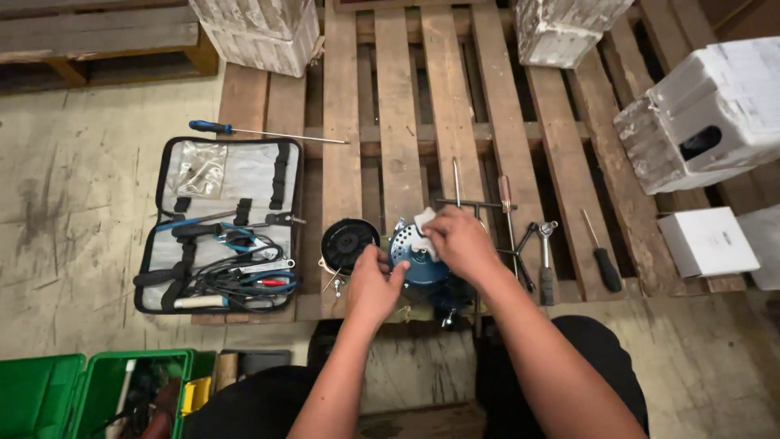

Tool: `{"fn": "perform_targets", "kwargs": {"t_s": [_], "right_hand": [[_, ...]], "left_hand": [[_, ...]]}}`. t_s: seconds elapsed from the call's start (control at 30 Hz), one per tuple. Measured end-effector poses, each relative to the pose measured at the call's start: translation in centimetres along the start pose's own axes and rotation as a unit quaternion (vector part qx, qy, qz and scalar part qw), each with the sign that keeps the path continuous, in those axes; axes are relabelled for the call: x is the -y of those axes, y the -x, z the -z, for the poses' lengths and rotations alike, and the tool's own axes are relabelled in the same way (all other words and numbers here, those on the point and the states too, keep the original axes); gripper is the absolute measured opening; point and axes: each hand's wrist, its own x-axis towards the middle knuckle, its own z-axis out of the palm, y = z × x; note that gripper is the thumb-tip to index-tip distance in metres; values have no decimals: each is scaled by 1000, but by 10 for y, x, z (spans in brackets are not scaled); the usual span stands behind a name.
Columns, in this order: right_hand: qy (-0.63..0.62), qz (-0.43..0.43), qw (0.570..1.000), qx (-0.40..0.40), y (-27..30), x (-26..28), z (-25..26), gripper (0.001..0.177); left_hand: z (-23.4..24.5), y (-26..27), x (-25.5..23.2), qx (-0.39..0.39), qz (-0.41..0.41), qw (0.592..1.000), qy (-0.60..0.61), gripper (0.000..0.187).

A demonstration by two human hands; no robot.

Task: The person is cleaning a blue motor or pump component using a white cloth, rotating it to inspect and wipe all sides, then picks up a black plastic shroud.

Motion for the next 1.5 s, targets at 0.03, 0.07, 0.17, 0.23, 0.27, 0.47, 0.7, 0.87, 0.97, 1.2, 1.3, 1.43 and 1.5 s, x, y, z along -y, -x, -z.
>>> {"fn": "perform_targets", "kwargs": {"t_s": [0.03,0.07,0.17,0.23,0.27,0.47,0.7,0.87,0.97,1.2,1.3,1.43,1.5], "right_hand": [[-1,-36,999,26,3,7,15,16],[0,-34,999,25,8,6,17,16],[17,-37,993,110,24,3,17,17],[-1,-45,991,127,35,-3,13,18],[-1,-47,991,129,35,2,19,18],[7,-17,989,148,44,37,49,67],[-3,17,989,147,36,10,33,44],[30,69,997,35,27,14,23,38],[35,109,992,46,18,12,18,41],[50,117,991,29,8,8,2,36],[51,92,994,6,8,-10,-14,40],[69,134,988,31,20,18,-13,43],[56,90,994,20,12,7,-3,43]], "left_hand": [[-2,-4,4,3,12,1000,-8,46],[-2,-3,0,1,10,1000,-7,46],[8,12,-21,-25,-26,999,1,58],[25,32,-51,-67,-99,990,-72,64],[16,28,-42,-65,-98,990,-71,64],[-4,19,-25,-49,-187,965,-179,56],[2,11,-12,-26,-197,977,-83,60],[4,1,-2,8,-184,983,-10,95],[17,9,-15,44,-170,984,18,110],[8,-4,-8,53,-176,982,38,121],[7,-1,-4,56,-147,987,32,122],[7,2,-2,53,-142,988,23,120],[6,-1,-5,45,-139,989,16,121]]}}
